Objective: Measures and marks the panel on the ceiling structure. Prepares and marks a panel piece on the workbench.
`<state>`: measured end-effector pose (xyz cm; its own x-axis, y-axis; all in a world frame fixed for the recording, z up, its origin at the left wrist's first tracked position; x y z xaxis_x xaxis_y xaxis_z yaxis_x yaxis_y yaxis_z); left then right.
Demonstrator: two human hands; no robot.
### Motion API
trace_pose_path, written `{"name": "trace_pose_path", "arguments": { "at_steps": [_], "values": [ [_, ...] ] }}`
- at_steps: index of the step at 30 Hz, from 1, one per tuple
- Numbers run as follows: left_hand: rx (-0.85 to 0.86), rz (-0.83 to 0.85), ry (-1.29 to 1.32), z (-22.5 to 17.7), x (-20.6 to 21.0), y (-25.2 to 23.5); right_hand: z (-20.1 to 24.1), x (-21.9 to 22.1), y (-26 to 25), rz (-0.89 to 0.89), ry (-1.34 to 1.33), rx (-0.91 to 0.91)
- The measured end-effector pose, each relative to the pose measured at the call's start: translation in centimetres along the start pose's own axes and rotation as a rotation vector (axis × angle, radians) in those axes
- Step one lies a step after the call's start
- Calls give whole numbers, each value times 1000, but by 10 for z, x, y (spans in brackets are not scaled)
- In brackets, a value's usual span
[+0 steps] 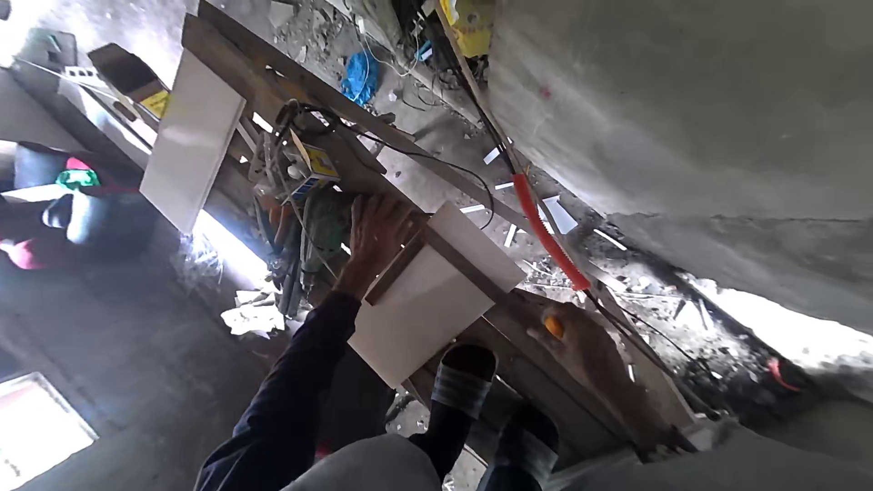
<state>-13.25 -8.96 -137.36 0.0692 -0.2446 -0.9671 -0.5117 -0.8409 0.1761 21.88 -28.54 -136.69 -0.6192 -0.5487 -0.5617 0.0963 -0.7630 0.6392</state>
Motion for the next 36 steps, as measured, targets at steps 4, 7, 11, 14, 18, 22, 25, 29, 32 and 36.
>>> {"name": "trace_pose_path", "arguments": {
  "at_steps": [4, 7, 11, 14, 18, 22, 25, 29, 32, 36],
  "values": [
    [-12, -28, -35, -3, -1, -13, -7, 15, 11, -1, 99, 65],
    [-26, -22, 8, -10, -8, 1, -13, 12, 12, 19, 110, 111],
    [-170, -103, 44, -21, 3, 7, -17, 22, 19, -139, 108, 52],
    [-397, -164, 95, -34, 23, 31, -25, 33, 21, -233, 72, 8],
    [-557, -63, 202, -41, 59, 57, -32, 36, 28, -250, 41, -52],
    [-438, -102, 279, -47, 66, 48, -41, 40, 34, -301, 78, -112],
    [-378, -109, 289, -51, 57, 36, -46, 40, 39, -296, 85, -98],
    [-360, -195, 198, -58, 47, 30, -45, 43, 38, -381, 117, -162],
    [-335, -232, 166, -64, 45, 19, -37, 43, 33, -403, 121, -158],
    [-250, -261, 166, -72, 52, 14, -32, 46, 29, -424, 140, -170]
  ]
}}
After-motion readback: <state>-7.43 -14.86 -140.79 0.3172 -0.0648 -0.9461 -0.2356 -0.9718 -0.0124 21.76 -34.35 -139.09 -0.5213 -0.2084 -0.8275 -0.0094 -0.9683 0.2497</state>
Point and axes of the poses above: each hand's wrist, its own y-axis away from the middle knuckle, its own x-axis out of the palm, z = x × y, the point moved 1 cm from there along -y, towards the middle knuckle, and after that the axes turned 1 degree about -x, right-handed, at the moved point
